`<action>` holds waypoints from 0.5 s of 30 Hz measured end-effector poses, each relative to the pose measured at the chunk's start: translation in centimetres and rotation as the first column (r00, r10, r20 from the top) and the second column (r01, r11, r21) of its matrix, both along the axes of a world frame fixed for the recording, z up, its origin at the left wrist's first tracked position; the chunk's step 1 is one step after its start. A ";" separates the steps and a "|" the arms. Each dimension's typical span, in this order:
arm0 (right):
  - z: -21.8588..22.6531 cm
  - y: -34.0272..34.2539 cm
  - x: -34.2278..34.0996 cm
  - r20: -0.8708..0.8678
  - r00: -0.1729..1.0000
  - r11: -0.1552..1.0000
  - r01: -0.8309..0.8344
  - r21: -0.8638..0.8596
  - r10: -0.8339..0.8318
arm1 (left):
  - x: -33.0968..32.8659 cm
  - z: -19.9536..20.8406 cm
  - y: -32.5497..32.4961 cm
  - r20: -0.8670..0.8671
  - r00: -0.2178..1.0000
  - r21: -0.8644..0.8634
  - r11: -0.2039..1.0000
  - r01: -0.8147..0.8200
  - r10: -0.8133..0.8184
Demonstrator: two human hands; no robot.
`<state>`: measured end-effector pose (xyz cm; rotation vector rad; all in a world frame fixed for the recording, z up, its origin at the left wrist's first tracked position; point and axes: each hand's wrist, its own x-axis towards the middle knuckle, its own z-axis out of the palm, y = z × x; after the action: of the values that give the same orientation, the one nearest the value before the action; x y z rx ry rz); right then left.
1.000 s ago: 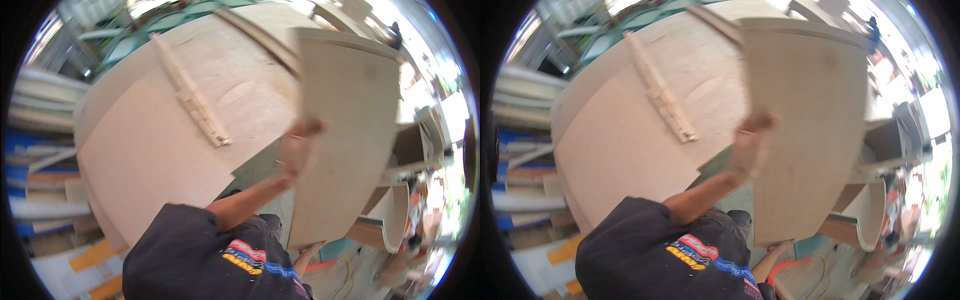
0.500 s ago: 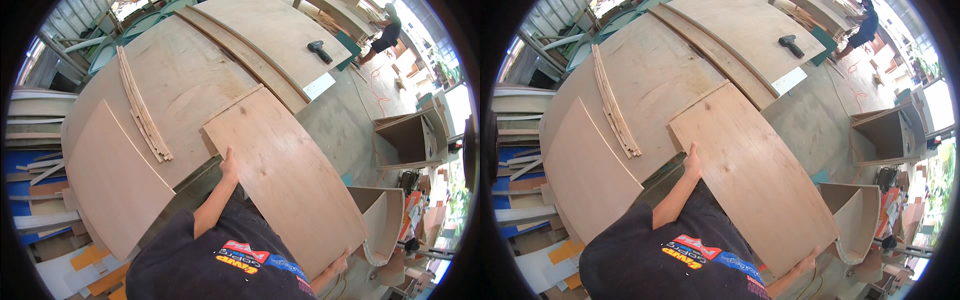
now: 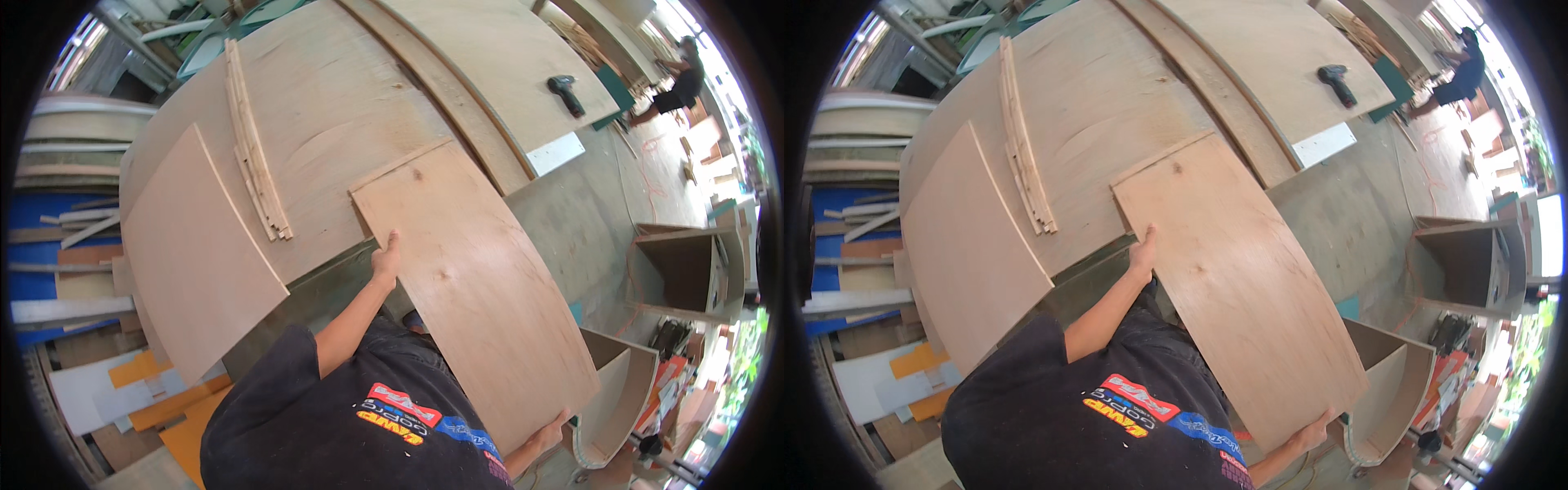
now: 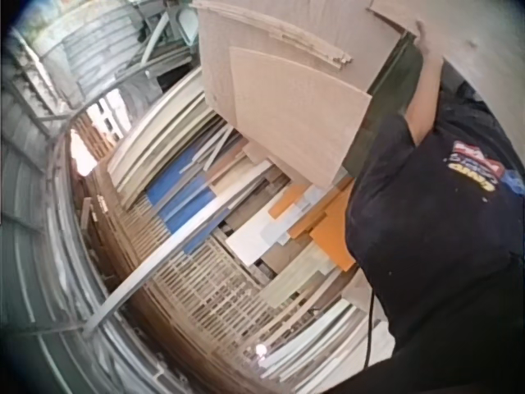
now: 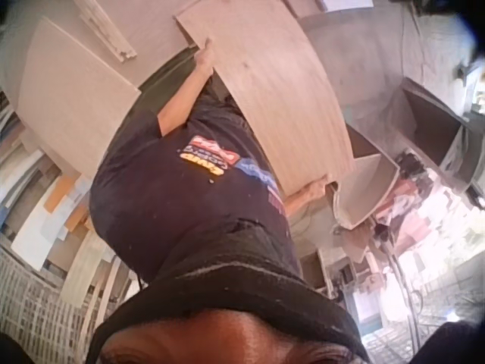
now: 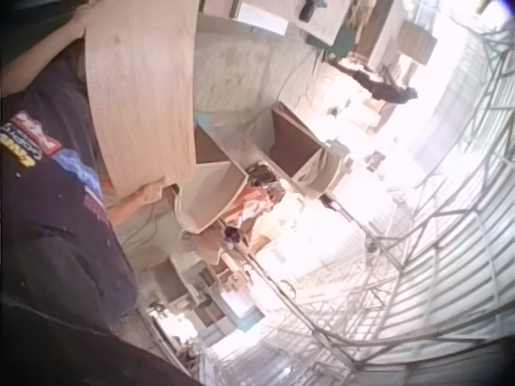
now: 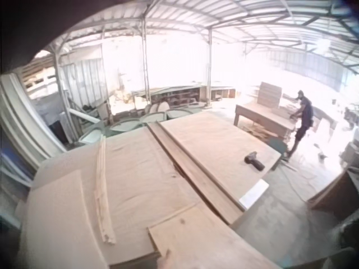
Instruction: The person organizes wood panels and thin strips on a workbench, then retrieves larger wood boards from a stack on the floor and places them onto the table.
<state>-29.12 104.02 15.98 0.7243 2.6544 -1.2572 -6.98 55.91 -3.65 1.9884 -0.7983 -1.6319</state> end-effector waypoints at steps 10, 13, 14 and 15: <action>1.4 0.0 1.3 -0.074 0.994 0.996 -0.082 0.021 0.084 | 1.6 3.4 -1.8 -0.020 0.996 -0.209 0.975 0.081 -0.087; -0.5 5.6 -2.1 -0.211 0.971 0.990 -0.092 0.106 0.113 | 1.9 2.8 -1.3 -0.127 0.985 -0.150 0.984 0.096 -0.115; -0.7 7.9 -2.4 -0.248 0.960 0.982 -0.095 0.161 0.134 | 1.9 4.6 0.0 -0.100 0.984 -0.144 0.981 0.134 -0.149; 1.1 7.7 -1.8 -0.209 0.971 0.971 -0.066 0.228 0.115 | 2.3 5.7 1.3 -0.066 0.984 -0.140 0.978 0.158 -0.168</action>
<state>-30.90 111.71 17.06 0.5052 3.0044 -1.0897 -4.67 57.21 2.02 1.7969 -1.0371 -1.6867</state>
